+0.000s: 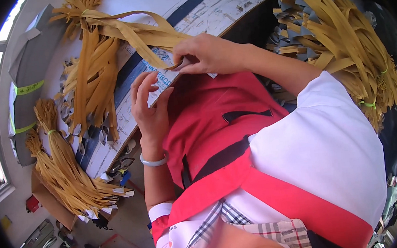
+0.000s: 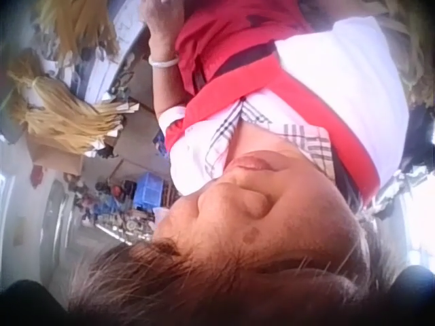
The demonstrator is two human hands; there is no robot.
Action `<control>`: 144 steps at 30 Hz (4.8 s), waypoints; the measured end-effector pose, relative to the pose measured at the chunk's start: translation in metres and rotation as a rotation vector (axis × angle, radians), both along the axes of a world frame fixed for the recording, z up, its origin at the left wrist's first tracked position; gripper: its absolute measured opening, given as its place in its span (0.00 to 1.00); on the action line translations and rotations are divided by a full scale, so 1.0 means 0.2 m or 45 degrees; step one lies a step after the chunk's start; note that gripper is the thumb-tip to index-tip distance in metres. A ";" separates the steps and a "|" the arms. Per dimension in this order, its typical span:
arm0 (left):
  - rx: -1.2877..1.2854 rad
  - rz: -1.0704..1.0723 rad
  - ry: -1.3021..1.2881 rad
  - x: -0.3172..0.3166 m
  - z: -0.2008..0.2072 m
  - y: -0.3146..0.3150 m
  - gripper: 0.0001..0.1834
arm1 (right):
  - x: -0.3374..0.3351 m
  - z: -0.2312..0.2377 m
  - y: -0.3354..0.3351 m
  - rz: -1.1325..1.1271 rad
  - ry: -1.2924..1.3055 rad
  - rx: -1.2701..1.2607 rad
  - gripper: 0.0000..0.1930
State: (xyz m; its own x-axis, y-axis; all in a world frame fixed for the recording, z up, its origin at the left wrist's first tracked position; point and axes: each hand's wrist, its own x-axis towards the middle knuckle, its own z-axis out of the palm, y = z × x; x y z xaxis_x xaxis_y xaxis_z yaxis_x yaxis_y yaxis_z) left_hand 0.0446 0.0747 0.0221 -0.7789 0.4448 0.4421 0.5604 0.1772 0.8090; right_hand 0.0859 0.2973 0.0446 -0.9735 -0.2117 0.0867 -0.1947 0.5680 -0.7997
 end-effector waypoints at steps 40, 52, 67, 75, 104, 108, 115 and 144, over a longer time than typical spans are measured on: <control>0.069 0.356 0.004 -0.06 -0.21 -0.15 0.08 | -0.17 -0.17 -0.41 0.023 0.627 -0.052 0.06; 0.397 -0.109 -0.525 -0.07 -0.16 -0.25 0.06 | -0.11 -0.17 -0.35 -0.148 -0.231 -0.811 0.08; 0.229 0.854 -0.259 -0.17 -0.10 -0.92 0.10 | 0.06 -0.33 0.34 -0.528 -0.124 0.269 0.12; -0.056 -0.062 -0.185 0.07 -0.22 -0.16 0.08 | 0.01 -0.26 0.19 -0.464 -0.482 -0.540 0.13; 0.250 -0.136 -0.427 0.17 -0.20 -0.02 0.11 | 0.09 -0.26 -0.01 -0.227 -0.968 -1.124 0.10; 0.241 -0.187 -0.245 0.13 -0.24 -0.05 0.13 | 0.09 -0.29 -0.13 -0.131 -1.025 -1.462 0.09; 0.253 -0.180 -0.307 0.08 -0.22 -0.15 0.10 | 0.02 -0.25 -0.21 0.075 0.004 -0.583 0.14; 0.515 -0.220 -0.861 -0.03 -0.07 -0.32 0.07 | -0.16 -0.07 -0.38 0.338 -0.060 -0.618 0.06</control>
State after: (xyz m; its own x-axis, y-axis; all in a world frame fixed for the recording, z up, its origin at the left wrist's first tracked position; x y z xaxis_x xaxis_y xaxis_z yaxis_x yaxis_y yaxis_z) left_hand 0.0383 0.0110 0.0079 -0.8702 0.4899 0.0524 -0.0805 -0.2463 0.9658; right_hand 0.0531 0.2212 0.0298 -0.8974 -0.3968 0.1927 -0.2384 0.0688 -0.9687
